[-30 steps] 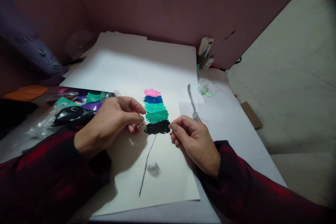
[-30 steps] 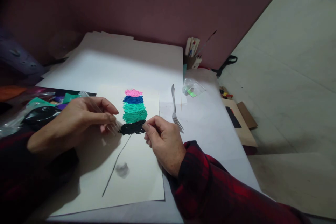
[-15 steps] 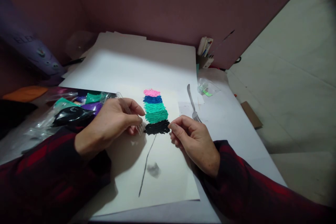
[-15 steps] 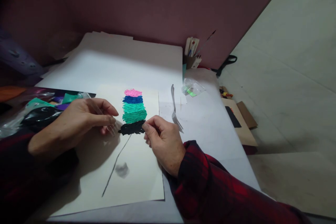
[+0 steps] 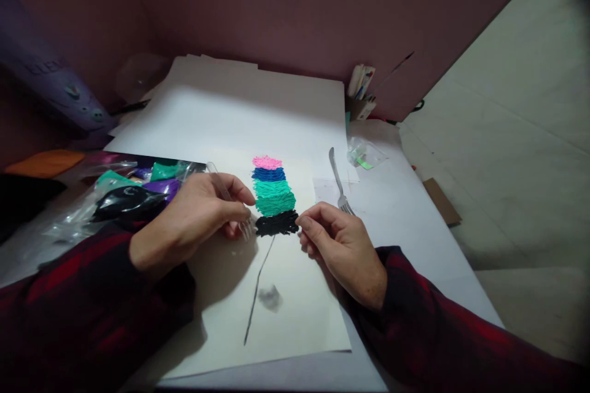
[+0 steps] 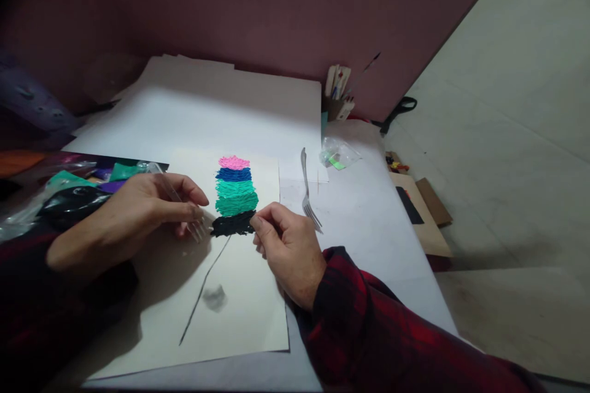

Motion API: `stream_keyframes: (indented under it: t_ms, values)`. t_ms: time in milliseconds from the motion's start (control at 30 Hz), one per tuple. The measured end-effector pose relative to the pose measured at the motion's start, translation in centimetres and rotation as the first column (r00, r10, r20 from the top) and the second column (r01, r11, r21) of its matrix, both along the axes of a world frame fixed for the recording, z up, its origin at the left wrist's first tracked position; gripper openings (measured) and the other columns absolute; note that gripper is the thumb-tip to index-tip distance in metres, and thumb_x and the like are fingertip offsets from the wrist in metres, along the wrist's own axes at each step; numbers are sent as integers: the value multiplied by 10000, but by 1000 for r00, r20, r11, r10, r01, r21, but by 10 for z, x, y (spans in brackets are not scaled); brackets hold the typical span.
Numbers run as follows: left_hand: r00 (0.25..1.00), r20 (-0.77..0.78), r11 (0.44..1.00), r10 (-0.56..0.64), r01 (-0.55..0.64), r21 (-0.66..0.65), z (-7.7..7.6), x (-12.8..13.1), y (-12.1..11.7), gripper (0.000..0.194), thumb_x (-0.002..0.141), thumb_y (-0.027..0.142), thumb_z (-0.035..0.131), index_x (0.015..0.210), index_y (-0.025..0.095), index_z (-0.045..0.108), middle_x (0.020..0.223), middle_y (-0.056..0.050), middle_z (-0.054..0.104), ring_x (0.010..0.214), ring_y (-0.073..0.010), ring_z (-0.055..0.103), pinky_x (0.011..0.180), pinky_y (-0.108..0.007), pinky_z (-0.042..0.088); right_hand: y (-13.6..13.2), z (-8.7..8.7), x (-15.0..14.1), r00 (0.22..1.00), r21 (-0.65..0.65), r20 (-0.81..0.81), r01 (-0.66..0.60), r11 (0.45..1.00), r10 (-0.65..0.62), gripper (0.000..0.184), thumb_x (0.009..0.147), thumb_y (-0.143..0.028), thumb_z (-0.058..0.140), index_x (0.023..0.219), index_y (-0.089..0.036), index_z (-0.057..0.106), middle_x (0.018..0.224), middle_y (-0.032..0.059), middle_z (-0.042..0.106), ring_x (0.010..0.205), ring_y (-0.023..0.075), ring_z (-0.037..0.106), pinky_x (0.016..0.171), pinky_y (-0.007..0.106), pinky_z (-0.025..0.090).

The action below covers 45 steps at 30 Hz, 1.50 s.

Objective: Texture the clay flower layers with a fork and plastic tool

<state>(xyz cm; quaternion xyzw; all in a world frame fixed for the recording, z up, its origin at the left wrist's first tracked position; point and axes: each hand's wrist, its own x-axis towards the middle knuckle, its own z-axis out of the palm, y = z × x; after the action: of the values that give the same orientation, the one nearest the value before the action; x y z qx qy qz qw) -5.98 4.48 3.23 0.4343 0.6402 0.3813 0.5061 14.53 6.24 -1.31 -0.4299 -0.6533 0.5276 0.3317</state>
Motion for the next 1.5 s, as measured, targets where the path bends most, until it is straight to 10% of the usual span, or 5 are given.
stream_keyframes:
  t_ms: [1500]
  values:
    - [994,98,998,-54,49,49,-2,2,0,112,614,130,644,683,167,563,531,-1,628,464,-111,528,481,-222,407,-1,3,-1,1000,13,11,-5,1000,4,173,883,-298,498,764,-178,539,606,-21,534,509,78,477,474,220,386]
